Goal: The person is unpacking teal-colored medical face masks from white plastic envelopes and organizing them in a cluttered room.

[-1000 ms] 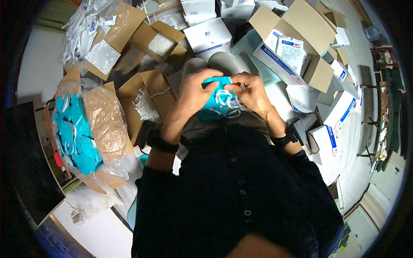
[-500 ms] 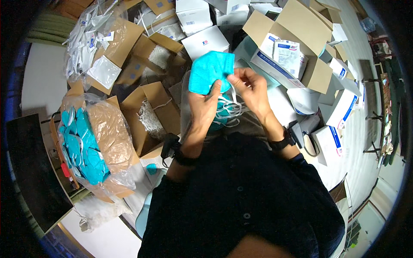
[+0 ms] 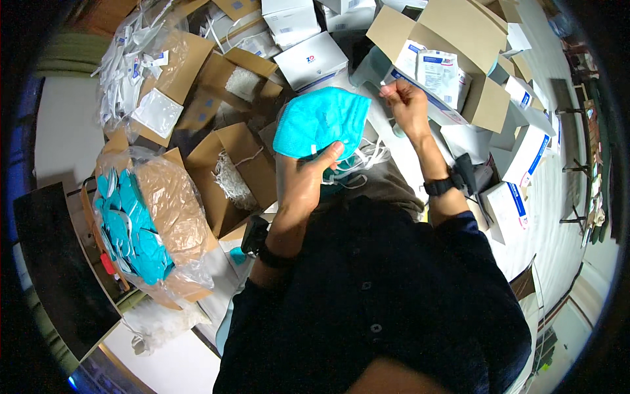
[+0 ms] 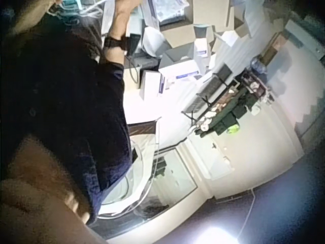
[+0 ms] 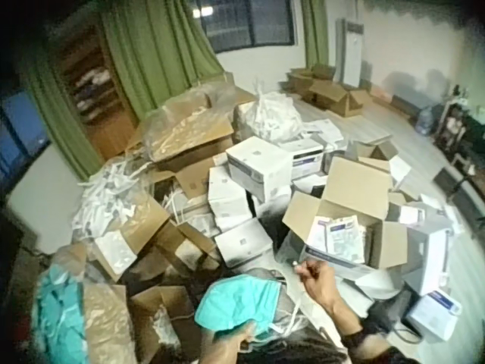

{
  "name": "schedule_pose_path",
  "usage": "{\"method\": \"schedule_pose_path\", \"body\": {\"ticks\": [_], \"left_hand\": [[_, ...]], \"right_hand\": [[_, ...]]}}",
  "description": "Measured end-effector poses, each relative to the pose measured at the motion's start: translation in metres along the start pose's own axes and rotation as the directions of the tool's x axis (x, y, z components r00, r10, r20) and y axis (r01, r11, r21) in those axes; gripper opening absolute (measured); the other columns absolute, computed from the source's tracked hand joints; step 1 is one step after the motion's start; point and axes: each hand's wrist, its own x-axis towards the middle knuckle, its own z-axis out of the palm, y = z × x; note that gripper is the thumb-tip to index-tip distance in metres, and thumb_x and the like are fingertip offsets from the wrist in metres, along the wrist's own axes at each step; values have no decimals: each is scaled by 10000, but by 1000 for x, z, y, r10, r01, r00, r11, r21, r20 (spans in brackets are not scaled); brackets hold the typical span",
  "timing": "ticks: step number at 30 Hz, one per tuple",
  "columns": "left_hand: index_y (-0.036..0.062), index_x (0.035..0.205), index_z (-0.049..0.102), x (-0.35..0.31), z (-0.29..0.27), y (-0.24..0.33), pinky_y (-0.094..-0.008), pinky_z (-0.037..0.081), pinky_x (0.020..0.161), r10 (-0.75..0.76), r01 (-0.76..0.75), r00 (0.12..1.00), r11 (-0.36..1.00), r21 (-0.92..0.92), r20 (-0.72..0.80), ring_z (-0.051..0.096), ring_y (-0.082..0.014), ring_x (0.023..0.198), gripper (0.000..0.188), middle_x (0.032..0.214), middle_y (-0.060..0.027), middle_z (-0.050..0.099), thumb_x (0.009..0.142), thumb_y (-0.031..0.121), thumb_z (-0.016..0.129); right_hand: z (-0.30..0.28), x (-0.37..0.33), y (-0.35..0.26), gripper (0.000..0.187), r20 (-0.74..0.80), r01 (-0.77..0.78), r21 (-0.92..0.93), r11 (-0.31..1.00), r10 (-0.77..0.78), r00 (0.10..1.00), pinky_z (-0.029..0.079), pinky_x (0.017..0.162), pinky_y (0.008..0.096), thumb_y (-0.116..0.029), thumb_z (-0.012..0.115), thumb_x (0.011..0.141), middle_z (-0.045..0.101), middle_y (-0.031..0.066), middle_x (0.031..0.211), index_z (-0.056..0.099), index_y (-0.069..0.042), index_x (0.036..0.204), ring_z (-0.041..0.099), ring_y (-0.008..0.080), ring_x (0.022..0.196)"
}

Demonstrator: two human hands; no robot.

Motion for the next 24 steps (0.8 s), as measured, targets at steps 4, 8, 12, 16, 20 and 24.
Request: {"method": "schedule_pose_path", "body": {"ticks": [4, 8, 12, 16, 20, 24], "left_hand": [[89, 1114, 605, 14, -26, -22, -265, 452, 683, -150, 150, 989, 988, 23, -18, 614, -136, 887, 308, 1029, -32, 657, 828, 64, 716], [98, 1091, 622, 20, -30, -23, -296, 474, 730, -120, 122, 992, 992, -43, 48, 615, -130, 893, 279, 1023, -19, 658, 830, 58, 713], [99, 1110, 614, 17, -31, -20, -318, 492, 771, -214, 221, 974, 968, -116, 70, 622, -153, 931, 278, 1041, -28, 657, 845, 66, 693], [86, 1124, 609, 7, -29, -17, -272, 479, 673, -303, 329, 942, 921, -208, 148, 618, -146, 829, 288, 971, -27, 651, 847, 68, 685], [46, 1118, 615, -20, -28, 10, -235, 470, 610, -312, 313, 883, 948, 56, 350, 587, -106, 719, 302, 892, -8, 644, 826, 53, 692], [7, 1041, 651, -9, -37, 6, -246, 496, 682, -223, 48, 885, 917, 397, 408, 610, -94, 769, 241, 884, -29, 675, 825, 96, 713]], "right_hand": [[37, -38, -60, 156, 413, -333, 590, 736, 79, 907, 488, 600, 233, -140, 532, 960, 656, 29, 839, 625, -20, 989, 610, 117, 666], [30, -58, -86, 221, 627, -507, 481, 715, 124, 769, 434, 604, 148, -232, 533, 980, 645, -2, 857, 650, -52, 1034, 565, 50, 665], [26, -63, -89, 254, 605, -396, 468, 790, 40, 795, 418, 569, 196, -261, 555, 973, 628, -38, 809, 660, -33, 1009, 542, 50, 656], [27, -53, -68, 162, 381, 427, -95, 899, -363, 850, 483, 585, 323, -192, 640, 879, 691, 102, 826, 681, -68, 975, 645, 240, 657], [-6, -23, -27, 105, 32, 188, -415, 890, -193, 981, 473, 550, 376, -171, 651, 838, 653, 168, 740, 703, -80, 846, 640, 307, 627], [-9, -28, -69, 292, 291, -95, 230, 969, 24, 956, 326, 536, 209, -304, 580, 955, 513, -50, 629, 695, -36, 935, 408, 40, 572]]}}
